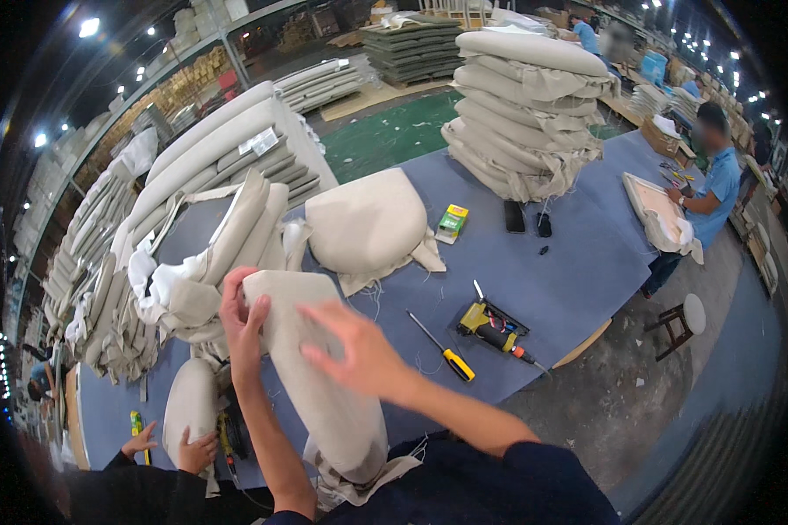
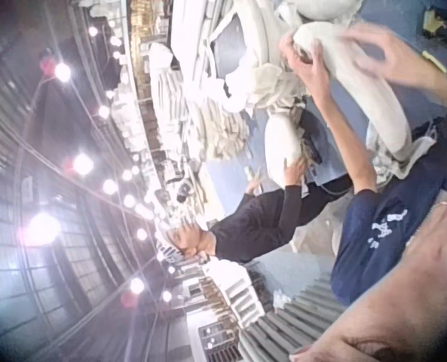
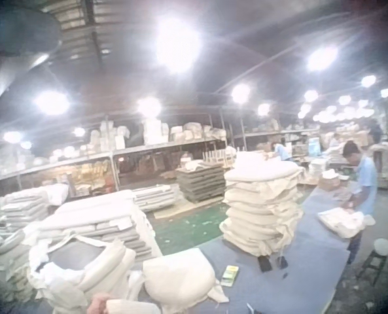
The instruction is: The person uses scissors to trim excess fabric from a padded furniture component. They then use a staple gun to secure the fabric to the underlying frame, repeatedly adjusting the material to ensure a tight fit. The person also uses a screwdriver to pry or adjust parts of the assembly.
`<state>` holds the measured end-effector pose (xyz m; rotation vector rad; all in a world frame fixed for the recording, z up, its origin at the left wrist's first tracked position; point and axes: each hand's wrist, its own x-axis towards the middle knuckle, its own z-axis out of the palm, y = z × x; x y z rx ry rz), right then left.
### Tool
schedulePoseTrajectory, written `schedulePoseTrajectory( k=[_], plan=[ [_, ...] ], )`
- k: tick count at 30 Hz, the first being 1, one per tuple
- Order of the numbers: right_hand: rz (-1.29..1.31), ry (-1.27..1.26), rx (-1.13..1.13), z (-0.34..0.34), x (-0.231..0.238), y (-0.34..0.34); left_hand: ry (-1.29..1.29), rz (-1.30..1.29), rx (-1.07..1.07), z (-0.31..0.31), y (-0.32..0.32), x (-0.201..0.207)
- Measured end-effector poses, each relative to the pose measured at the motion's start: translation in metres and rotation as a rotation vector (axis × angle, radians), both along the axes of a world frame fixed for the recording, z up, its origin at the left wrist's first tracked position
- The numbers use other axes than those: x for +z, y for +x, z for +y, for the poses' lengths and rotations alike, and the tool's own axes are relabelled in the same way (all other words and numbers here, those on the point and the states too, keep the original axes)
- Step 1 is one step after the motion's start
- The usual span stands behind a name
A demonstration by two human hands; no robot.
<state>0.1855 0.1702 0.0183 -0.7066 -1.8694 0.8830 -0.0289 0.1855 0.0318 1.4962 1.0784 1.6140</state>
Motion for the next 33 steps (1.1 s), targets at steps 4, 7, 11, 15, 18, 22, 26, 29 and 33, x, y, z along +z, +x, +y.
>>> schedulePoseTrajectory(
  k=[4,7,11,15,18,22,26,29,33],
  plan=[
    [0.289,0.071,0.185,0.078,0.019,-0.036,0.084,-0.099,-0.011,0.008,0.016,-0.002],
    [0.275,-0.277,0.375,0.114,0.016,-0.056,0.046,-0.186,-0.045,0.020,0.022,-0.003],
    [0.373,-0.455,0.454,0.123,0.010,-0.064,0.026,-0.151,-0.022,0.030,0.012,-0.004],
    [0.321,-0.456,0.381,0.143,0.016,-0.059,-0.003,-0.212,-0.086,0.052,0.013,-0.011],
    [0.303,-0.441,0.382,0.150,0.018,-0.066,-0.023,-0.281,-0.146,0.058,0.015,-0.011],
    [0.327,-0.435,0.361,0.153,0.015,-0.062,0.015,-0.265,-0.138,0.065,0.019,-0.015],
    [0.298,-0.362,0.347,0.144,0.015,-0.061,0.011,-0.200,-0.125,0.062,0.017,-0.015],
    [0.290,-0.355,0.347,0.140,0.014,-0.057,0.020,-0.193,-0.180,0.064,0.017,-0.012],
    [0.288,-0.315,0.308,0.131,0.017,-0.052,0.033,-0.177,-0.216,0.063,0.015,-0.012]
  ],
)
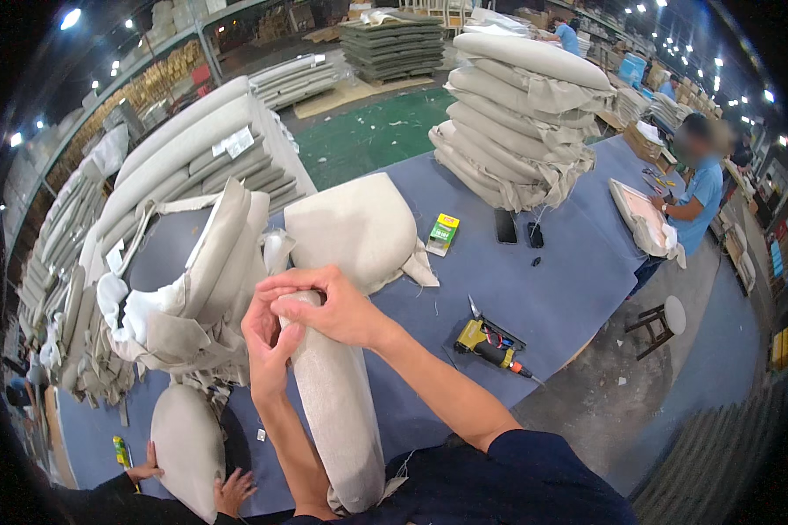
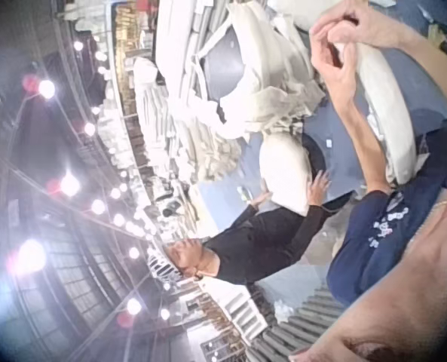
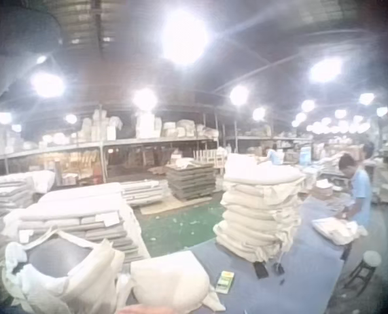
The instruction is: The person uses scissors to trim excess fabric from a padded furniture component. They then use a staple gun to secure the fabric to the underlying frame, repeatedly adjusting the material to ensure a tight fit. The person also uses a screwdriver to pry or adjust parts of the assembly.
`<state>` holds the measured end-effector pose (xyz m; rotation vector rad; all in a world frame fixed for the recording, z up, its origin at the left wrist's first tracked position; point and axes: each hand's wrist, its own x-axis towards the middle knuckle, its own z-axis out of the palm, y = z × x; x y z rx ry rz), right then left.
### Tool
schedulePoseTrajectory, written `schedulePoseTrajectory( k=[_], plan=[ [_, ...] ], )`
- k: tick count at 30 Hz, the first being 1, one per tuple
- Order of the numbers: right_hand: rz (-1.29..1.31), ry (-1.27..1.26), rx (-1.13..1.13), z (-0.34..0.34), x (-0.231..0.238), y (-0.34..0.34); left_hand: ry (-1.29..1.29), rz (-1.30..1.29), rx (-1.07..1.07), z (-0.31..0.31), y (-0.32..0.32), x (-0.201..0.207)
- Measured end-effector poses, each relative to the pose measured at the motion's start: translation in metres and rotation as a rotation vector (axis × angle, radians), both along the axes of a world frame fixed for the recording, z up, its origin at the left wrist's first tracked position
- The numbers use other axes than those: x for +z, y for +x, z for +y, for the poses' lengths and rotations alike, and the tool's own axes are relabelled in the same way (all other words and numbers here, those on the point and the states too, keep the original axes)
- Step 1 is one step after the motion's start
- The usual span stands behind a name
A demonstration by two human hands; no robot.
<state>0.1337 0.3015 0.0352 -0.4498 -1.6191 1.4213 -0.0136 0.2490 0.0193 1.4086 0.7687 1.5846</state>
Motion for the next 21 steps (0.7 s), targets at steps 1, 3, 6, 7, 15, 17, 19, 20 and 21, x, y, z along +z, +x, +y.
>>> schedulePoseTrajectory(
  k=[1,3,6,7,15,17,19,20,21],
  plan=[
    [0.002,0.016,0.016,-0.004,-0.002,0.001,-0.004,-0.002,-0.004,-0.003,0.001,0.003],
    [0.020,0.031,0.004,-0.008,-0.002,0.004,-0.015,-0.078,-0.056,-0.004,0.003,0.008],
    [0.025,0.132,-0.048,-0.017,-0.003,0.009,-0.161,-0.035,0.048,-0.005,0.011,0.011],
    [0.024,0.175,-0.064,-0.019,-0.004,0.010,-0.234,0.004,0.122,-0.005,0.013,0.010],
    [-0.057,0.187,-0.185,-0.040,-0.021,0.031,-0.117,-0.054,-0.068,-0.009,0.028,0.007],
    [-0.087,0.211,-0.191,-0.044,-0.029,0.049,-0.118,-0.050,-0.122,-0.007,0.028,0.000],
    [-0.022,0.071,-0.135,-0.044,-0.059,0.072,-0.079,-0.049,-0.136,-0.005,0.030,0.001],
    [-0.125,0.016,-0.217,-0.044,-0.078,0.088,-0.054,-0.050,-0.144,-0.005,0.031,0.000],
    [-0.224,-0.032,-0.296,-0.041,-0.102,0.107,-0.061,-0.016,-0.145,-0.007,0.027,0.000]
  ],
)
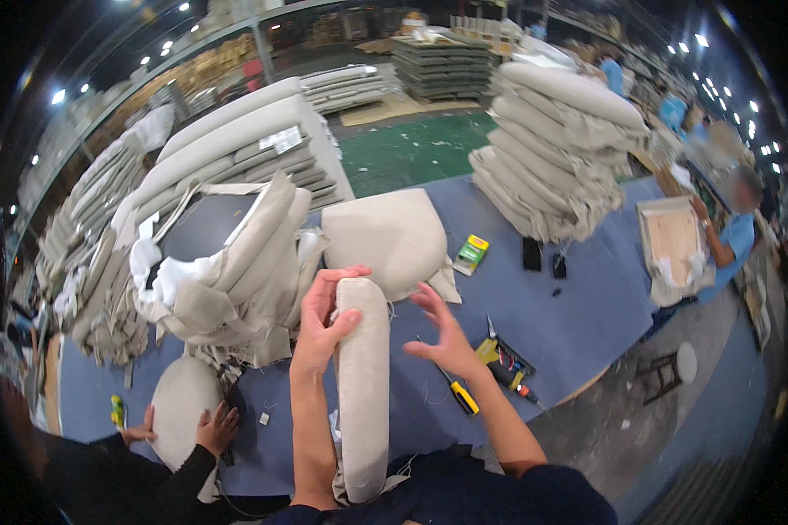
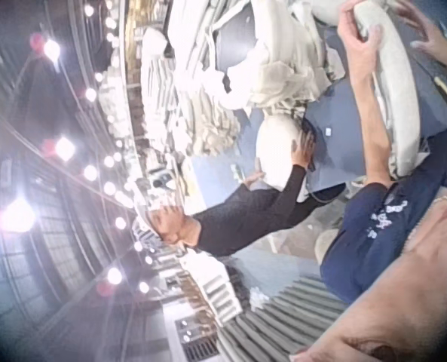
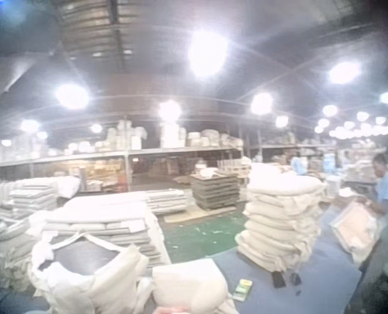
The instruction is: The person uses scissors to trim excess fabric from a padded furniture component. They then use a staple gun to secure the fabric to the underlying frame, repeatedly adjusting the material to ensure a tight fit. The person also uses a screwdriver to pry or adjust parts of the assembly.
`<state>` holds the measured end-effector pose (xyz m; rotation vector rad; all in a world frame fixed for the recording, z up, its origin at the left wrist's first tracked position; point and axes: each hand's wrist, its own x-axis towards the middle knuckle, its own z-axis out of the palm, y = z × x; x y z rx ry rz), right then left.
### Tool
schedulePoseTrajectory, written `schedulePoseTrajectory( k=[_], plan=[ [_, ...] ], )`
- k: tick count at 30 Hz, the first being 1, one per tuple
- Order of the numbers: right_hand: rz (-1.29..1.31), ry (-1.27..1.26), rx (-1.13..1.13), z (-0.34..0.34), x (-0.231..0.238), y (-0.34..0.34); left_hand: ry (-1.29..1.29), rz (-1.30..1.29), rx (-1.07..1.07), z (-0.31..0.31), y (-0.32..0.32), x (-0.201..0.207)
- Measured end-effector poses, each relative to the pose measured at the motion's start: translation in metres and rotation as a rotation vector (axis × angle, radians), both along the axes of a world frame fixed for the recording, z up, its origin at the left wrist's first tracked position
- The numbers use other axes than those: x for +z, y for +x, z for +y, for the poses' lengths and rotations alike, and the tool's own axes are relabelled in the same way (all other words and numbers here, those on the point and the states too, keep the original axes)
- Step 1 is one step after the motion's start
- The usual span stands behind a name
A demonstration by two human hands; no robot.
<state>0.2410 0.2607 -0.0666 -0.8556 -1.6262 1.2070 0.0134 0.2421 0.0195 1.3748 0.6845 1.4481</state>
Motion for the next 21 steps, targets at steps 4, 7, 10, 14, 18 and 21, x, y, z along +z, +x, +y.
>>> schedulePoseTrajectory(
  k=[4,7,10,14,18,21],
  plan=[
    [-0.800,-0.156,-0.565,0.017,-0.197,0.109,0.027,0.076,-0.016,0.003,-0.001,-0.013],
    [-1.000,-0.225,-0.646,0.005,-0.275,0.141,0.039,0.070,0.027,-0.002,0.005,-0.018],
    [-1.138,-0.297,-0.583,-0.002,-0.280,0.148,-0.005,0.104,-0.029,-0.002,0.010,-0.015],
    [-1.287,-0.109,-0.521,0.002,-0.283,0.154,0.028,0.117,-0.020,0.002,0.016,-0.018],
    [-1.340,-0.230,-0.248,0.032,-0.266,0.181,0.041,0.095,0.004,-0.006,0.007,-0.013],
    [-1.101,-0.222,-0.099,0.063,-0.225,0.229,0.091,0.083,0.020,-0.012,-0.004,-0.017]
  ],
)
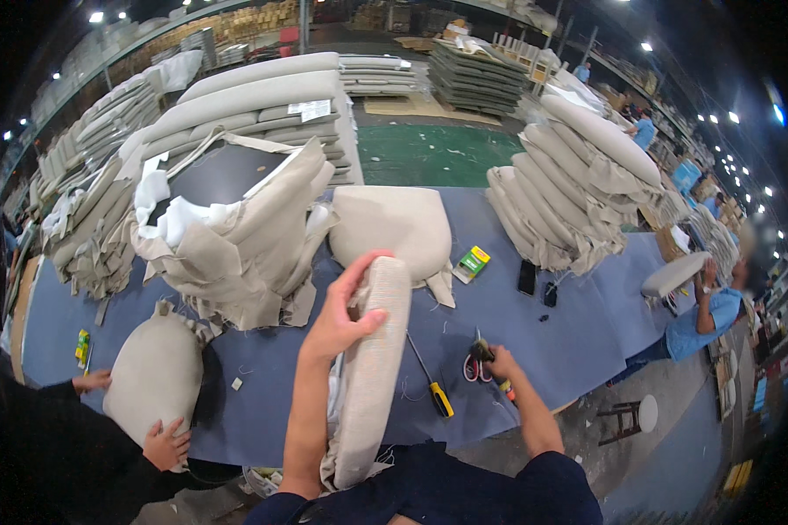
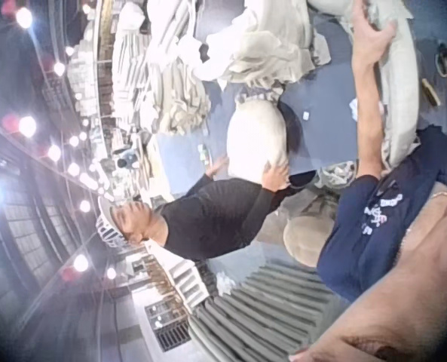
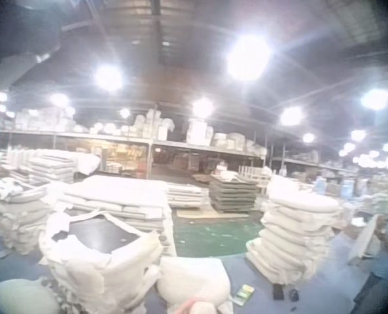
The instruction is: The person uses scissors to trim excess fabric from a padded furniture component. They then use a staple gun to secure the fabric to the underlying frame, repeatedly adjusting the material to ensure a tight fit. The person also uses a screwdriver to pry or adjust parts of the assembly.
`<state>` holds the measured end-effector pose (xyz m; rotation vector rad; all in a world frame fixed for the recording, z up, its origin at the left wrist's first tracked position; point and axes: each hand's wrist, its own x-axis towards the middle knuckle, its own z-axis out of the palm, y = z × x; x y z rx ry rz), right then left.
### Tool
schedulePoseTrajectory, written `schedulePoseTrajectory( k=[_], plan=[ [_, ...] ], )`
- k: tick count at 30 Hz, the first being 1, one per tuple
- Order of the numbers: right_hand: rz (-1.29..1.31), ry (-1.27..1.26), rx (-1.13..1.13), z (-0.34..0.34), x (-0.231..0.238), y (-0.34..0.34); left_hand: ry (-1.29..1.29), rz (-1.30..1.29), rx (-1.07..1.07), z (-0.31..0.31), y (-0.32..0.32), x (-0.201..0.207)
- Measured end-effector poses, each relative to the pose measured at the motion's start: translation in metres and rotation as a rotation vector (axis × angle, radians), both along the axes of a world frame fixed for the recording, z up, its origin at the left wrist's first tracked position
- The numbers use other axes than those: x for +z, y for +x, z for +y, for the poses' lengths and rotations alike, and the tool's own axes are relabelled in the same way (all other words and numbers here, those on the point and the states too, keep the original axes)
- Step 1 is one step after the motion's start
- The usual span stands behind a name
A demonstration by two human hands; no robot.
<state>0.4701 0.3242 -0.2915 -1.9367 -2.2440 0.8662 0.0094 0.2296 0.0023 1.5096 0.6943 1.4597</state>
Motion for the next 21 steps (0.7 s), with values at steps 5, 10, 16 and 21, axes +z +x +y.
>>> schedulePoseTrajectory(
  k=[5,10,16,21],
  plan=[
    [0.645,-0.022,-0.340,-0.024,0.115,-0.044,-0.006,-0.036,0.108,-0.009,-0.016,0.000],
    [1.057,-0.150,-0.448,-0.075,0.179,-0.115,0.002,-0.003,0.074,0.001,0.005,0.000],
    [1.021,-0.026,-0.126,-0.093,0.291,-0.146,-0.016,0.025,0.021,-0.001,0.013,0.005],
    [1.011,-0.016,0.007,-0.096,0.370,-0.167,0.033,0.071,0.038,-0.002,0.014,0.003]
  ],
)
